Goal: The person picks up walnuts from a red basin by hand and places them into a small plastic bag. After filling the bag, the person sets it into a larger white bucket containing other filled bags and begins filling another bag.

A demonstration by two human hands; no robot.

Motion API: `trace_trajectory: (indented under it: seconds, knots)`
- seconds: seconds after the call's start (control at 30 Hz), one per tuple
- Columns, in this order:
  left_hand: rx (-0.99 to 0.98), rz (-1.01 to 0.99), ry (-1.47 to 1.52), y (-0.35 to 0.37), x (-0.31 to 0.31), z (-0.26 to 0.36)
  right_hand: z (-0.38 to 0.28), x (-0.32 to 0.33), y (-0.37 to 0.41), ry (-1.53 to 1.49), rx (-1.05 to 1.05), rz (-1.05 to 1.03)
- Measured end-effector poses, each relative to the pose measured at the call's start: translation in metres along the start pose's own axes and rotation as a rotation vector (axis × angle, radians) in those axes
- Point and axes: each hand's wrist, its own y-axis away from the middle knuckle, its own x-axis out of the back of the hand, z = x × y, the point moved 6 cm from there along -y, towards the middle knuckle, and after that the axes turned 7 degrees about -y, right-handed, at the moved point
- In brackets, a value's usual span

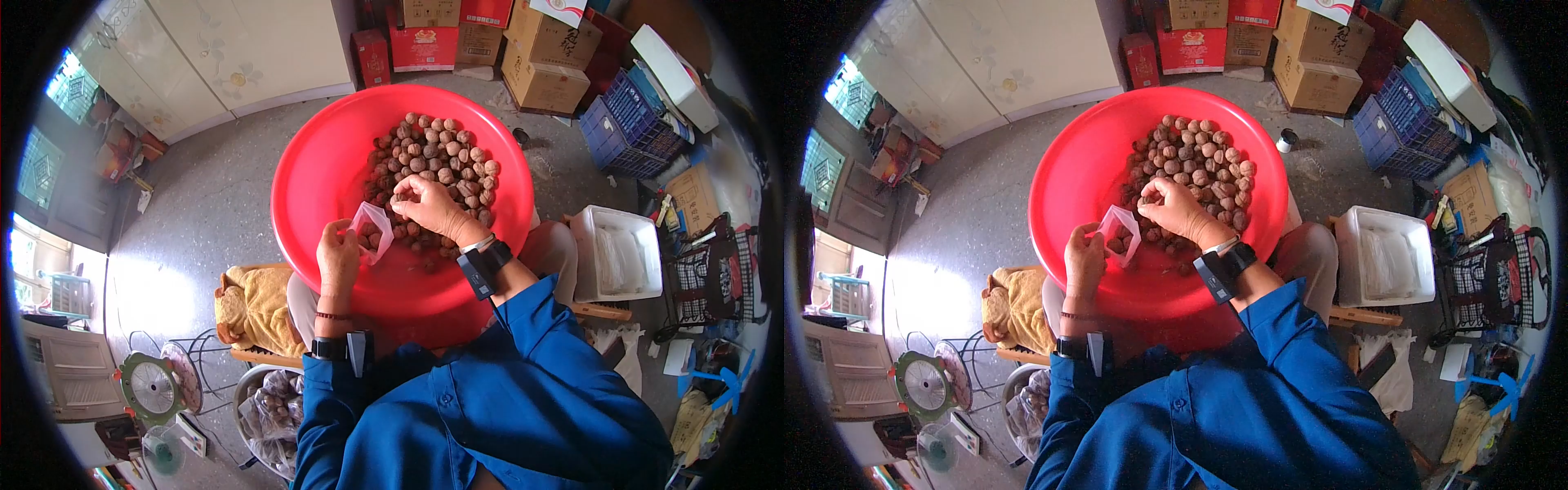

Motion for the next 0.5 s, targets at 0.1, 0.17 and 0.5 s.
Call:
trace_trajectory:
  seconds: [0.1, 0.17, 0.5]
  knots:
    - [-0.029, 0.009, 0.009, -0.001, 0.0, 0.0, -0.017, 0.0, 0.005, -0.011, -0.016, -0.011]
    - [-0.019, -0.001, 0.005, 0.001, 0.0, 0.004, -0.026, -0.001, 0.007, -0.014, 0.059, 0.006]
    - [-0.028, 0.011, -0.008, 0.0, -0.001, 0.002, -0.017, -0.017, 0.005, -0.206, 0.055, -0.159]
